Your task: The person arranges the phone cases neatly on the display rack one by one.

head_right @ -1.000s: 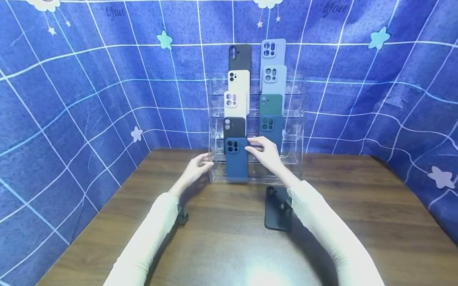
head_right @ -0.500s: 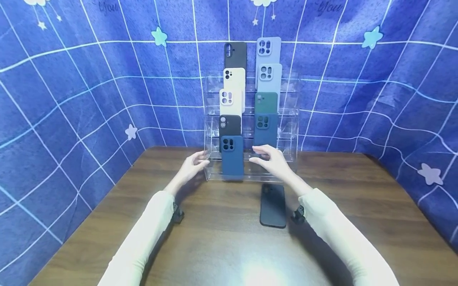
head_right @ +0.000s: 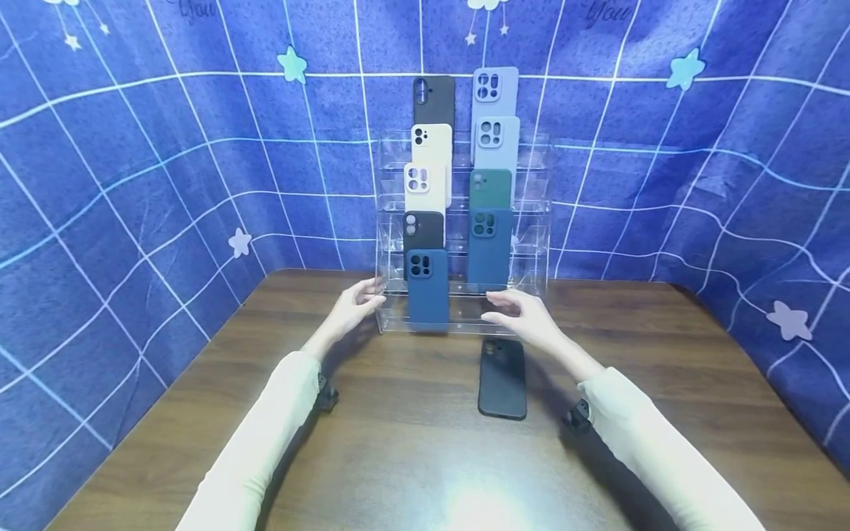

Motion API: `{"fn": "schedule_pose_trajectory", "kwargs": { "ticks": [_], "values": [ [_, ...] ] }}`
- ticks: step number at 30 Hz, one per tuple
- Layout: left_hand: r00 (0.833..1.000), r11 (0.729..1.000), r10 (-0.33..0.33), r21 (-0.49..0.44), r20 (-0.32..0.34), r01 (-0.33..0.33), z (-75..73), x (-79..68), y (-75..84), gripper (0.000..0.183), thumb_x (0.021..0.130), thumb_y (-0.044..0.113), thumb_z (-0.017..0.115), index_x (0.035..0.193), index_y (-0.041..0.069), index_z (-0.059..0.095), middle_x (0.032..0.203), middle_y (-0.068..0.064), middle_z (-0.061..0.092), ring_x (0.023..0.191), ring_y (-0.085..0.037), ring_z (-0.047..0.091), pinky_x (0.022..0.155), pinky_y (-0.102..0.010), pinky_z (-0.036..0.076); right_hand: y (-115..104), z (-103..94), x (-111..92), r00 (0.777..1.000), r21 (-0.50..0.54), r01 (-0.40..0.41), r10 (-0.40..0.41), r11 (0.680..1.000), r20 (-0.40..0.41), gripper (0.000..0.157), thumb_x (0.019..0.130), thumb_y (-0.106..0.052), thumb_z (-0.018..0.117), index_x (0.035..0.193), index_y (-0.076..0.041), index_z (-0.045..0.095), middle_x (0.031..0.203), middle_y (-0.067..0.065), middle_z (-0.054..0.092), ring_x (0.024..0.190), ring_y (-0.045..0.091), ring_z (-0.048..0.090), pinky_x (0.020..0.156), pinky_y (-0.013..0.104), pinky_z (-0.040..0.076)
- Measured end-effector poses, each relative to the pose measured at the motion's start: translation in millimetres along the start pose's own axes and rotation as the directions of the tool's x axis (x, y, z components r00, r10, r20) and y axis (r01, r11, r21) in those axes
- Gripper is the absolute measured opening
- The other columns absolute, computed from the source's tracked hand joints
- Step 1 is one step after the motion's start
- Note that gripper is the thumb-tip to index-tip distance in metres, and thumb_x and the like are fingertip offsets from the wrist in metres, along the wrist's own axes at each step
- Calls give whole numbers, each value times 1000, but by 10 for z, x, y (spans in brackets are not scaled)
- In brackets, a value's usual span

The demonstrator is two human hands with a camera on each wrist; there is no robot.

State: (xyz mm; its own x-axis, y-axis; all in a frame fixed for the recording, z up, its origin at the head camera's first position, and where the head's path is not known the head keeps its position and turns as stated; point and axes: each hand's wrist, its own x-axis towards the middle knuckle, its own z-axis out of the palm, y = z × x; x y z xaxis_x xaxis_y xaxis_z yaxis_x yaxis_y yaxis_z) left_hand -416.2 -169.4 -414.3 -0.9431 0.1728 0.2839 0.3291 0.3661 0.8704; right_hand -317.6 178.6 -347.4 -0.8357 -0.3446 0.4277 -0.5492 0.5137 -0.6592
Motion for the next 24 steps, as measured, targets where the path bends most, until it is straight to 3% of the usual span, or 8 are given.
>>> {"fn": "schedule_pose_trajectory", "kwargs": {
  "ticks": [2,7,9,14,18,24],
  "values": [
    [1000,1000,-2,-12,6,2,-9,-3,15,53,90,16,63,136,-3,43,124,-26,57,111,-37,58,100,-45,46,10,-10,-35,1000,3,2,-2,1000,-1,41,82,-7,70,118,8,59,117,25,62,107,40,60,93,50,48],
    [1000,1000,10,19,17,-11,-36,-133,270,51,91,10,60,135,-8,42,124,-28,56,111,-38,58,98,-45,47,40,-25,-128,1000,-5,1,-1,1000,2,39,83,-6,70,118,8,59,117,26,62,105,40,61,92,50,49],
    [1000,1000,12,18,11,-12,-32,-129,262,52,91,12,61,136,-7,42,124,-27,57,111,-37,59,98,-43,48,124,-19,-155,1000,-5,-2,2,1000,2,39,83,-7,70,118,8,60,116,25,62,104,39,62,91,49,49],
    [1000,1000,-2,10,-9,2,-9,12,26,53,90,18,63,136,-1,44,124,-23,58,111,-33,59,98,-42,48,460,6,-202,999,-19,-36,36,999,18,40,84,-20,71,118,-2,62,114,17,66,103,33,64,90,45,51],
    [1000,1000,-3,24,-13,4,-2,16,38,52,91,17,63,136,-1,44,124,-22,58,110,-33,60,97,-41,49,558,4,-256,998,-55,-50,53,997,45,41,83,-28,71,117,-6,64,112,13,68,103,29,65,90,45,51],
    [1000,1000,-5,16,-8,5,13,10,37,52,91,16,62,136,-2,44,124,-23,58,110,-34,60,95,-40,50,647,-9,-329,989,-134,-59,76,989,129,47,83,-32,71,119,-3,63,115,12,67,107,29,63,91,45,51]
  ]
}}
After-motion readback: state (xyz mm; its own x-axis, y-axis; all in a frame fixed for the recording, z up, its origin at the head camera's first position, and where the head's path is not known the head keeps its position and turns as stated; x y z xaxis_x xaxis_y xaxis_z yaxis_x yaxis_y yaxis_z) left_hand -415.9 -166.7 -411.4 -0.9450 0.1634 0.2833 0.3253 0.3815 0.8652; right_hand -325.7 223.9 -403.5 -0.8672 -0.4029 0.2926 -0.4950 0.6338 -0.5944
